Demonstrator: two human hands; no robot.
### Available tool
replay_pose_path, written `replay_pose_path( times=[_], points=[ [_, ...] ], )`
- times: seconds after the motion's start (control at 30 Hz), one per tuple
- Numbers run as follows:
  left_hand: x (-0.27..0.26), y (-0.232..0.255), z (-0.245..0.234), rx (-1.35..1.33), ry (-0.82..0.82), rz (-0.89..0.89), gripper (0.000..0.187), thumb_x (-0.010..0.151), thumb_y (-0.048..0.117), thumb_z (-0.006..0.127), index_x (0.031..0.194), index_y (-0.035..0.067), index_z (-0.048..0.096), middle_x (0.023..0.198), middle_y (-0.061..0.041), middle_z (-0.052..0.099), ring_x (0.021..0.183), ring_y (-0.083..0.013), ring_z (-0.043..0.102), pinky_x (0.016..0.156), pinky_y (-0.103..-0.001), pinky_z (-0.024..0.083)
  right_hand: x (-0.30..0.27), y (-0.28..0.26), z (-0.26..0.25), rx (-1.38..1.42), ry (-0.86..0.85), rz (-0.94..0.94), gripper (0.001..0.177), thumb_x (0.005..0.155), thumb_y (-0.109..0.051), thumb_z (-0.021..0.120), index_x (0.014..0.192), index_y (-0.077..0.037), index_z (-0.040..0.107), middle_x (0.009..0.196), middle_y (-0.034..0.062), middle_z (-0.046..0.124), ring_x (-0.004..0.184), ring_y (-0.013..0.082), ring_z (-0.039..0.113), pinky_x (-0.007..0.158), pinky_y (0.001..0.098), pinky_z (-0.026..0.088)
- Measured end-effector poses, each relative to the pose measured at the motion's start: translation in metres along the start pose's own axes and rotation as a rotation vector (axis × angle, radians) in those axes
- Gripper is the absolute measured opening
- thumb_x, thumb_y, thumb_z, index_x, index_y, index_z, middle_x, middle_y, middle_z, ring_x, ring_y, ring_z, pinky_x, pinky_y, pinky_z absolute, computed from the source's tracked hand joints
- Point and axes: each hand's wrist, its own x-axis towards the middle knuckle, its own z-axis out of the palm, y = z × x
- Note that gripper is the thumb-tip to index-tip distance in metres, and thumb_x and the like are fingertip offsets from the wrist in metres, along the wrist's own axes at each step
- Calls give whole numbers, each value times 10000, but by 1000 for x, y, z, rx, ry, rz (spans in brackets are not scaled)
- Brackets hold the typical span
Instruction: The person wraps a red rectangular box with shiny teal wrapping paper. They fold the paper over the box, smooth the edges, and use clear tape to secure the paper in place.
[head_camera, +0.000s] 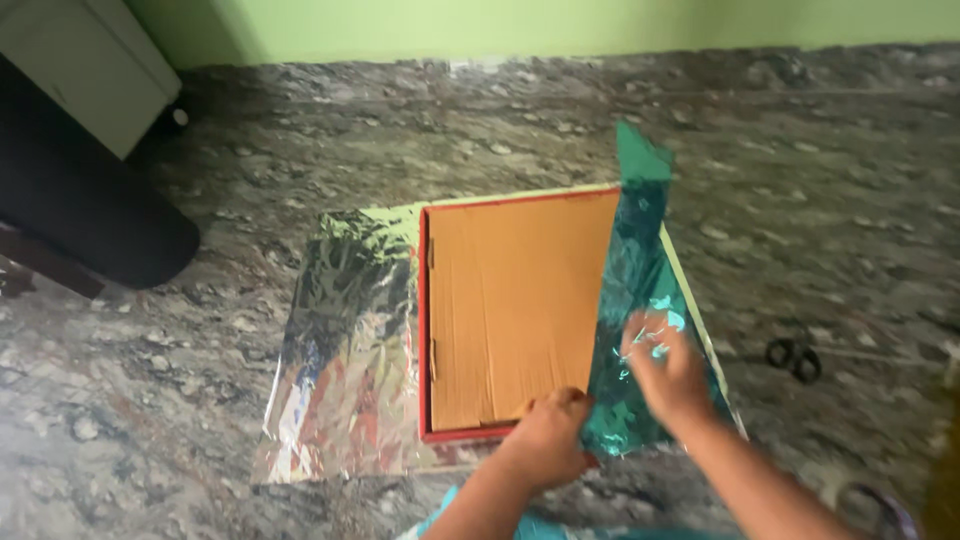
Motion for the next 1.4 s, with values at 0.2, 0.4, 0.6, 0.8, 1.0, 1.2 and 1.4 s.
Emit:
replay_pose_path(
  times=[0.2, 0.4, 0.6, 0.8, 1.0, 1.2, 1.4],
  points=[
    [11, -3, -7, -62, -170, -69, 821, 725, 303, 862, 1422, 29, 529, 1453, -203, 503, 1338, -415, 492, 1059, -586, 400, 179, 10, 50, -982, 494, -135, 1216, 690, -697, 740, 1472, 130, 312, 1231, 301, 654, 1140, 402, 667, 945, 443, 541],
    [25, -22, -7, -146, -42, 131, 810, 697, 250, 808, 1433, -18, 599, 1460, -248, 570, 1241, -432, 624, 1054, -481, 508, 253, -6, 132, -583, 157, 169, 296, 1070, -198, 494, 1045, -6, 718, 1001, 260, 721, 950, 455, 697, 791, 567, 557],
    [11, -30, -16, -182, -147, 13, 726, 715, 453, 855, 1176, -81, 684, 1276, -318, 630, 1208, -453, 623, 1052, -461, 501, 198, -56, 207, -215, -228, -538, 230, 964, -154, 579, 1128, -37, 693, 1111, 218, 727, 962, 435, 679, 792, 530, 540],
    [12, -27, -22, -189, -56, 89, 776, 674, 471, 902, 1185, -67, 674, 1242, -319, 628, 1178, -459, 612, 1021, -476, 491, 177, -55, 129, -137, 97, -447, 305, 975, -160, 618, 1248, -38, 680, 1196, 195, 721, 1129, 369, 678, 953, 453, 538],
    [14, -23, -17, -146, -32, -9, 639, 698, 442, 871, 1106, -24, 714, 1196, -255, 666, 1161, -432, 624, 989, -470, 510, 156, 4, 46, -775, 63, 36, 667, 947, -387, 673, 1468, 3, 524, 1376, 258, 608, 1311, 440, 548, 1096, 518, 446],
    [12, -22, -30, -320, -155, -246, 573, 769, 461, 799, 1129, 24, 711, 1128, -233, 717, 1087, -401, 682, 947, -452, 537, 95, 8, 88, -1021, -262, -35, 795, 965, -684, 362, 1588, -196, 284, 1656, 184, 194, 1521, 413, 170, 1169, 658, 149],
    [8, -23, -27, -341, 17, -156, 592, 762, 410, 787, 1249, 95, 669, 1196, -244, 648, 1099, -430, 658, 975, -465, 520, 82, -19, 137, -992, -355, -154, 783, 935, -691, 394, 1566, -233, 311, 1672, 133, 178, 1532, 387, 126, 1173, 667, 87]
  ],
)
